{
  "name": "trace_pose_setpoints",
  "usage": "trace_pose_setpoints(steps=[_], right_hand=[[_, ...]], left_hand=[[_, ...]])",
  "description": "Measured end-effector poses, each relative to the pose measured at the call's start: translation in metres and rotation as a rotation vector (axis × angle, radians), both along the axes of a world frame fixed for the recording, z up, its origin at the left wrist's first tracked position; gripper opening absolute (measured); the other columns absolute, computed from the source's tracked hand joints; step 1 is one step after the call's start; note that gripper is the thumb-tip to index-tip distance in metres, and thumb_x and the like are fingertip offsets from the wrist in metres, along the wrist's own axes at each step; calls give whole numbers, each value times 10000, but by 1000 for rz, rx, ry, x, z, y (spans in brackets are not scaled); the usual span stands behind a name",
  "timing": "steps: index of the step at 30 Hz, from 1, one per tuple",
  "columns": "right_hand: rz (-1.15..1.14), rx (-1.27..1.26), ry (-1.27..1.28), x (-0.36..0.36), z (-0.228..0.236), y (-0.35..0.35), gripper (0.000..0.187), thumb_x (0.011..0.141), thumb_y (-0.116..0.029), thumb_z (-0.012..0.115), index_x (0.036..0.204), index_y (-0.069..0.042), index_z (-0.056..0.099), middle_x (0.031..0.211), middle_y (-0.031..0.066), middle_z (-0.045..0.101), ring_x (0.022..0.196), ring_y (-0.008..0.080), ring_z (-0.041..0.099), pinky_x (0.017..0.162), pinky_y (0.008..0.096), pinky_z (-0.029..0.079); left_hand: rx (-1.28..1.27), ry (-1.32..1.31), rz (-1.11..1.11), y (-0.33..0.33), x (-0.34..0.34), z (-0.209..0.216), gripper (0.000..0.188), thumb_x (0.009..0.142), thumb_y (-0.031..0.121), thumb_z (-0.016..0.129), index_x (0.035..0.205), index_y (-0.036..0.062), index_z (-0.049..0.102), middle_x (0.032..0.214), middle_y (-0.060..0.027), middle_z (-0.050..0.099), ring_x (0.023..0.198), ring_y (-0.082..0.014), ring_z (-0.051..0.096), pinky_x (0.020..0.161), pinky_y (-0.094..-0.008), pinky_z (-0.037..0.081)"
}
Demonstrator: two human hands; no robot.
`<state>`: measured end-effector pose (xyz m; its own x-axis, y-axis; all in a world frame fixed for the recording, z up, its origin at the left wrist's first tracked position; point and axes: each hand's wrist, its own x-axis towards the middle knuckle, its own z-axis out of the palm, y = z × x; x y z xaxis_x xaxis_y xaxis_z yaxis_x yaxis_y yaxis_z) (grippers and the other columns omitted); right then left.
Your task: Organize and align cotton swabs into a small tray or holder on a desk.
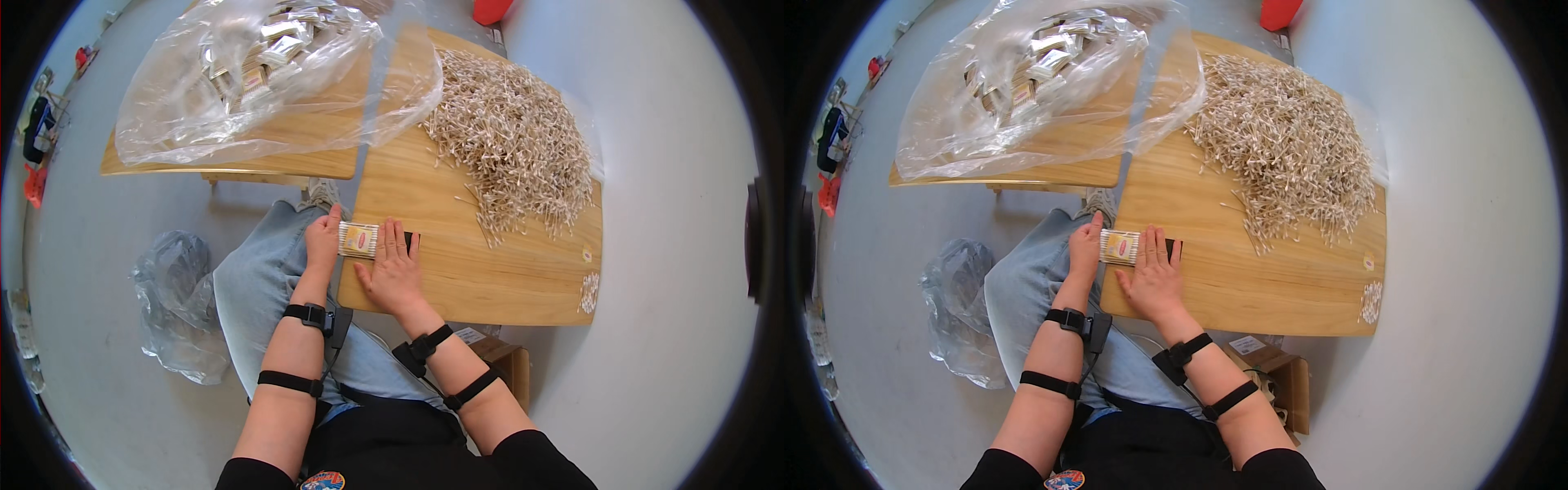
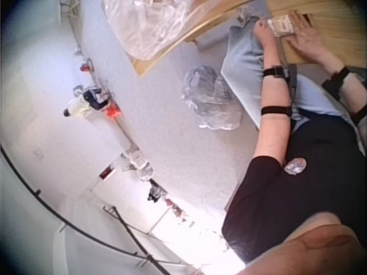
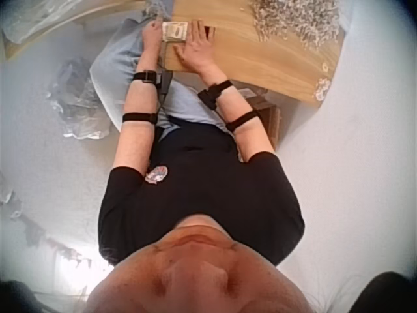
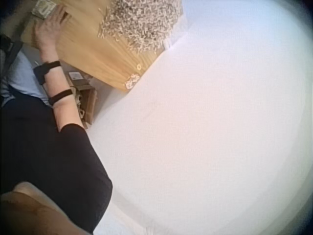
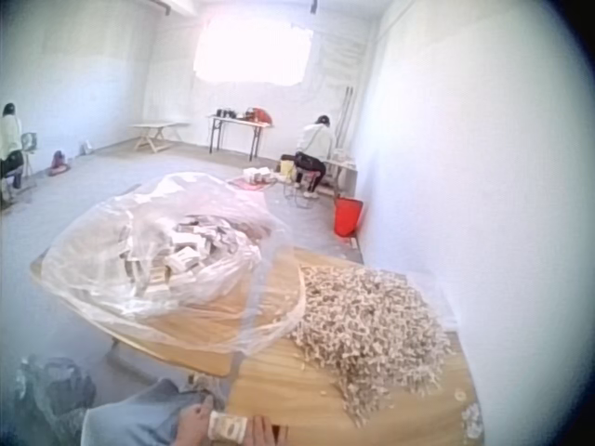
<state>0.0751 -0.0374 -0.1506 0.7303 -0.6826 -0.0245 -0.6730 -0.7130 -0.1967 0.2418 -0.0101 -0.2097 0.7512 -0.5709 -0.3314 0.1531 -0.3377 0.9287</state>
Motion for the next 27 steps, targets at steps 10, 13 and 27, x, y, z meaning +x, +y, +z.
trace_pose_setpoints(steps=[10, 13, 27], right_hand=[[59, 27, -40, -8, 2, -8, 897, 971, -555, 515, 1559, 85, 292, 1651, 240, 263, 1564, 334, 185, 1256, 557, 82], [27, -3, 14, -4, 0, -2, 905, 975, -579, 487, 1558, 85, 292, 1654, 237, 256, 1565, 340, 180, 1253, 567, 76], [-6, -3, -60, 1, 0, -2, 889, 989, -567, 477, 1549, 98, 292, 1631, 265, 290, 1557, 360, 203, 1253, 565, 74]], left_hand=[[16, -49, -15, 4, 7, -9, 620, 1012, 510, 621, 706, -29, 598, 638, -17, 532, 639, -109, 417, 587, -319, 403], [9, -84, 0, 0, 0, -6, 628, 1016, 508, 613, 699, -33, 584, 627, -25, 523, 634, -114, 408, 580, -328, 396], [45, -292, -35, 1, 6, -13, 631, 1027, 494, 583, 740, -67, 623, 609, -151, 562, 587, -215, 445, 601, -395, 438]])
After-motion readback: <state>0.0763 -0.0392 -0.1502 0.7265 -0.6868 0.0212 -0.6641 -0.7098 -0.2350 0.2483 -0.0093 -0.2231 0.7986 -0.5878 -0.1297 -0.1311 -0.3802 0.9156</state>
